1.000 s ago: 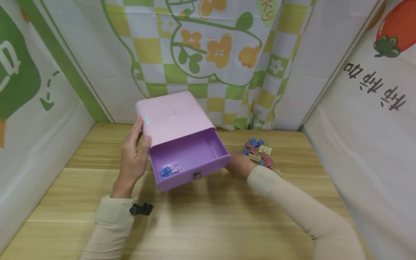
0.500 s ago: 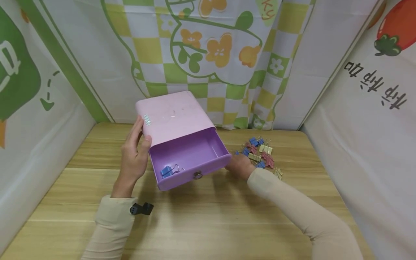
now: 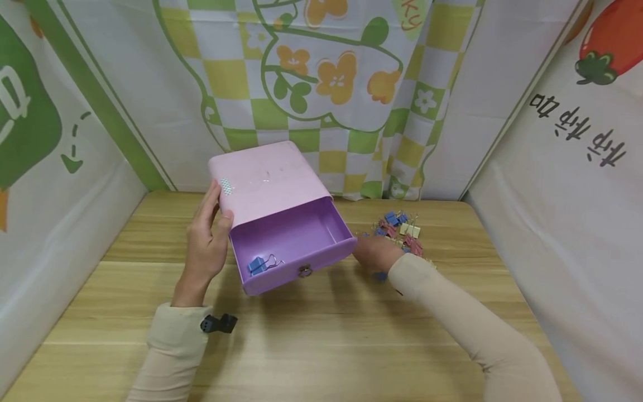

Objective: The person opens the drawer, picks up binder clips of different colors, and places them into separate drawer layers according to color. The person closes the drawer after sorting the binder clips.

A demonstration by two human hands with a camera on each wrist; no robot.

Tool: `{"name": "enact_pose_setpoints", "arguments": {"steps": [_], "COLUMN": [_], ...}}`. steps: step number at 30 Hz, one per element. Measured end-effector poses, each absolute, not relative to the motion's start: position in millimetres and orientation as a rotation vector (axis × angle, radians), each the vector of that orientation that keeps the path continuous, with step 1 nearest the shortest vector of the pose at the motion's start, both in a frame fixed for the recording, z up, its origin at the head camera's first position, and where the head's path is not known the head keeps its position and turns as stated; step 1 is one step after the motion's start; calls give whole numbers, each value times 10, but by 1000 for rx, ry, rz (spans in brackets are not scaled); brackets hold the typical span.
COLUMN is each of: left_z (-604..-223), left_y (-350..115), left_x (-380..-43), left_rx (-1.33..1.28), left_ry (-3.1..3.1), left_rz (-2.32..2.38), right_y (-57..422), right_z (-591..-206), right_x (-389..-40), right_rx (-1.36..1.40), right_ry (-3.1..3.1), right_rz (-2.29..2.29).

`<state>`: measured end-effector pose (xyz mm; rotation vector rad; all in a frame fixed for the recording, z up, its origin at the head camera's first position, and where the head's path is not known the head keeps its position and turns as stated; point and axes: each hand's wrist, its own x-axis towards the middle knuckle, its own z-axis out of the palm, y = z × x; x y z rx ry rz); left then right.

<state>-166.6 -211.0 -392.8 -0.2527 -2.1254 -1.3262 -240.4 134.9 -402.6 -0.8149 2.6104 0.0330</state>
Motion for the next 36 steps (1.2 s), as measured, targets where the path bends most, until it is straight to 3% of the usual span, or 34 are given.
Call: {"name": "enact_pose_setpoints", "arguments": {"steps": [10,28,36], "left_z": [-3920,-3927,-3934], "left_y": [-2099,-2109,-2108], "left_x": [-1672,-1672,-1681], "left_rx": [-250,-240,-243], "left_ry": [-2122,-2142,-2135], "left_rz": [-1315,-1319,-1324], "right_y": [1529,1820,1826], "right_z": [-3972,-4132,-3773], "right_x": [-2589,-2479,-2571], "right_rx": [-930,-155,-66], "right_ry": [2499,2212,2180], "right_rz": [-482,-1335,-1603]}}
